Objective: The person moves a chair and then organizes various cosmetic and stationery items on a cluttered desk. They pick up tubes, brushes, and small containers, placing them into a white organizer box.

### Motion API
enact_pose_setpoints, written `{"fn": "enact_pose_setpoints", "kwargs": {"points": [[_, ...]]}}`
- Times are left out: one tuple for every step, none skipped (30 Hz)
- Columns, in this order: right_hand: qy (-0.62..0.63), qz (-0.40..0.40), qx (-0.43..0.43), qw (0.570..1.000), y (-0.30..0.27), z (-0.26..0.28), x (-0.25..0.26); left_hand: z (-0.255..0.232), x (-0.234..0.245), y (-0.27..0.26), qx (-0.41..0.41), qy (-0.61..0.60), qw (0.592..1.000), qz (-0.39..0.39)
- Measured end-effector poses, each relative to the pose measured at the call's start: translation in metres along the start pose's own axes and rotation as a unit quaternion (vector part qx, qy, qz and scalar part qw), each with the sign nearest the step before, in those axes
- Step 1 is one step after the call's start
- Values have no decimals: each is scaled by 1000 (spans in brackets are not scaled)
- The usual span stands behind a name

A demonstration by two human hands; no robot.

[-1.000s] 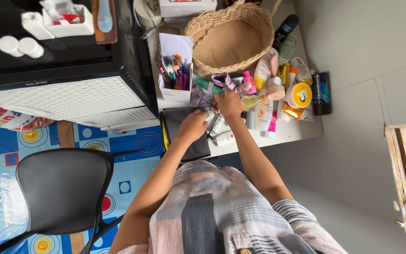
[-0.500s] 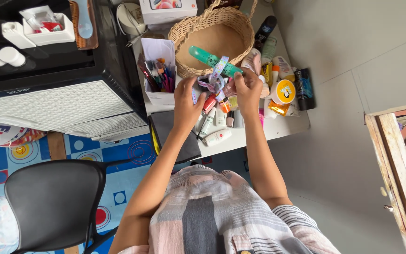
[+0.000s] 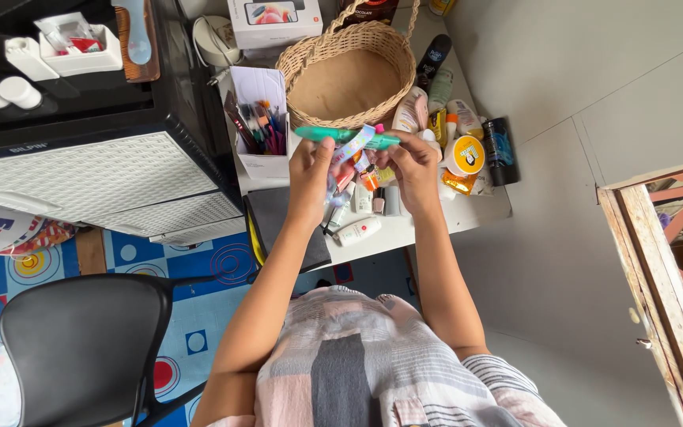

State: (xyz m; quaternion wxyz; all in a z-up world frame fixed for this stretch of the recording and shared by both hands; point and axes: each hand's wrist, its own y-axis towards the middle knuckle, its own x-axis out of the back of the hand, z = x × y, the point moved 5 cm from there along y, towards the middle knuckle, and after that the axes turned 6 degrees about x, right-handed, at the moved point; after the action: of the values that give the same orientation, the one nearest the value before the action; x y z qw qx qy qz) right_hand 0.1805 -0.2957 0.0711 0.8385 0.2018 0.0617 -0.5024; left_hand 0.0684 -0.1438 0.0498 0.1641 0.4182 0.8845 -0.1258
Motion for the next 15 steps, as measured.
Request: {"fn": "enact_pose_setpoints", "kwargs": {"points": [[1,0,0,1000,-2,1,0,-4,-1,-3,0,1,1000,-1],[0,12,-12,1000,-5,0,-2,-8,-2,-7,-1,-12,1000,9],[0,25,-25,999,-8,-1,-4,-12,-3,-10,-2,-25,1000,19],[1,25,-26,999,-10,1,-6,3,3,-8,-2,-24,1000,18],[-23,47,-36,998,-12,2,-9,18,6,-7,1,-18,999,31],[-47,69,-46,995,-15,3,-12,32,10,-5,4,-13,999,45],[-45,71,-47,995,-17,2,-15,30,12,-8,3,-12,999,43],[-74,91,-56,992,-20,-1,-19,29,12,-10,9,3,999,53],[-103,109,-63,987,-24,-3,-23,28,11,-13,15,18,998,65],[-103,108,-63,987,-25,-2,-26,23,14,-15,15,19,998,65],[-115,107,-62,986,-27,0,-28,19,15,-17,21,21,997,76],[-128,106,-61,984,-28,2,-30,15,15,-19,26,23,996,87],[-128,103,-60,985,-29,4,-32,7,16,-22,27,23,995,90],[-119,80,-53,988,-29,8,-33,-2,16,-25,35,27,992,115],[-109,58,-46,991,-28,11,-34,-11,15,-28,43,31,989,140]]}}
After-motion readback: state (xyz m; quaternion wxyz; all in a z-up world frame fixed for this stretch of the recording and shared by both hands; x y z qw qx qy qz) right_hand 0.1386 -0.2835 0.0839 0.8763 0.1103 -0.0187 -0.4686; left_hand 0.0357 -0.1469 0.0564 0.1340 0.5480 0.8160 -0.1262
